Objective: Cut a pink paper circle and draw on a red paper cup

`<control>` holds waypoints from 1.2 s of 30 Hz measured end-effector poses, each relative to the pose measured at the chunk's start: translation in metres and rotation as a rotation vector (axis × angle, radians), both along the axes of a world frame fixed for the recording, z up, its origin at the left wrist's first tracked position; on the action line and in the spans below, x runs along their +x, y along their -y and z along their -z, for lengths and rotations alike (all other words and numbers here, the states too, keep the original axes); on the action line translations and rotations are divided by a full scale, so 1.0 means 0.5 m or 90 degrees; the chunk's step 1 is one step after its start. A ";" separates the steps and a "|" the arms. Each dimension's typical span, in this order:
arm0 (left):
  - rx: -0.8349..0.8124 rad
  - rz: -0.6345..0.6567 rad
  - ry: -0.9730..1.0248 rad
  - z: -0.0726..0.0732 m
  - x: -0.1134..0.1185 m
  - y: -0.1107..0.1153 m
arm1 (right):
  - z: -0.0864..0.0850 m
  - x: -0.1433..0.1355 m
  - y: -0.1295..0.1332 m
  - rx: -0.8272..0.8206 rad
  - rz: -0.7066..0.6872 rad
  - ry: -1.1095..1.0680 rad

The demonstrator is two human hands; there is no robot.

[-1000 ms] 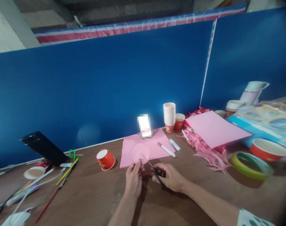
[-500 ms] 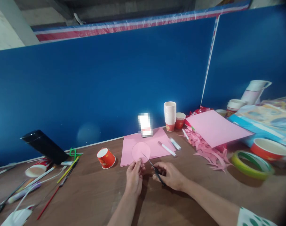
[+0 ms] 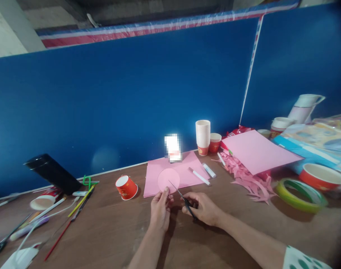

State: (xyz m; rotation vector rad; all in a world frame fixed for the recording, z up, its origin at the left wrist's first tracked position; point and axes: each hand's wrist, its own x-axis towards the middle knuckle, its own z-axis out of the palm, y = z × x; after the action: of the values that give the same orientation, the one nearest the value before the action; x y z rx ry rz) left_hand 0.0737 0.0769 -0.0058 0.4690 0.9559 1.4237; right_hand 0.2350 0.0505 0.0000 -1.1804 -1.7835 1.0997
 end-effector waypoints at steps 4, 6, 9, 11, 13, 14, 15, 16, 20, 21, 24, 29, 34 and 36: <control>-0.008 -0.003 -0.014 0.000 0.001 0.000 | 0.003 0.000 -0.001 -0.010 -0.005 -0.012; -0.011 -0.005 -0.019 -0.001 0.001 0.000 | 0.005 -0.001 -0.002 -0.002 0.007 -0.003; -0.014 -0.008 -0.024 -0.001 0.001 0.001 | 0.006 -0.001 -0.002 0.005 0.010 -0.002; -0.017 -0.011 -0.026 -0.001 0.002 0.001 | 0.004 0.000 -0.002 -0.005 -0.002 -0.016; -0.018 -0.012 -0.026 -0.001 0.001 0.001 | 0.000 0.000 -0.001 -0.013 -0.012 -0.031; -0.017 -0.011 -0.027 -0.001 0.001 0.000 | -0.002 0.000 -0.001 -0.014 -0.014 -0.036; -0.016 -0.009 -0.029 -0.001 0.001 0.000 | -0.004 0.000 0.000 -0.016 -0.015 -0.041; -0.016 -0.008 -0.031 -0.001 0.000 0.000 | -0.006 0.000 0.000 -0.018 -0.014 -0.046; -0.019 -0.004 -0.035 -0.001 0.000 0.000 | -0.012 0.000 0.003 -0.050 -0.018 -0.064; -0.019 -0.005 -0.034 -0.001 0.000 -0.001 | -0.012 0.000 0.004 -0.057 -0.021 -0.066; -0.016 -0.007 -0.030 -0.001 0.000 -0.002 | -0.014 0.000 0.005 -0.068 -0.025 -0.075; -0.012 -0.004 -0.024 0.000 -0.001 -0.003 | -0.017 -0.002 0.008 -0.068 -0.029 -0.091; -0.015 -0.010 -0.025 -0.002 0.000 -0.003 | -0.013 -0.007 0.009 -0.083 -0.012 -0.091; -0.013 -0.011 -0.028 -0.004 0.000 -0.002 | -0.011 -0.009 0.009 -0.061 -0.003 -0.076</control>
State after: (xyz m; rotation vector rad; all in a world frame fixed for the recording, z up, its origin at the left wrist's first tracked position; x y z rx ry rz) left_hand 0.0737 0.0780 -0.0040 0.4802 1.0110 1.4233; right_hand 0.2307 0.0461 0.0054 -1.1417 -1.6595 1.2441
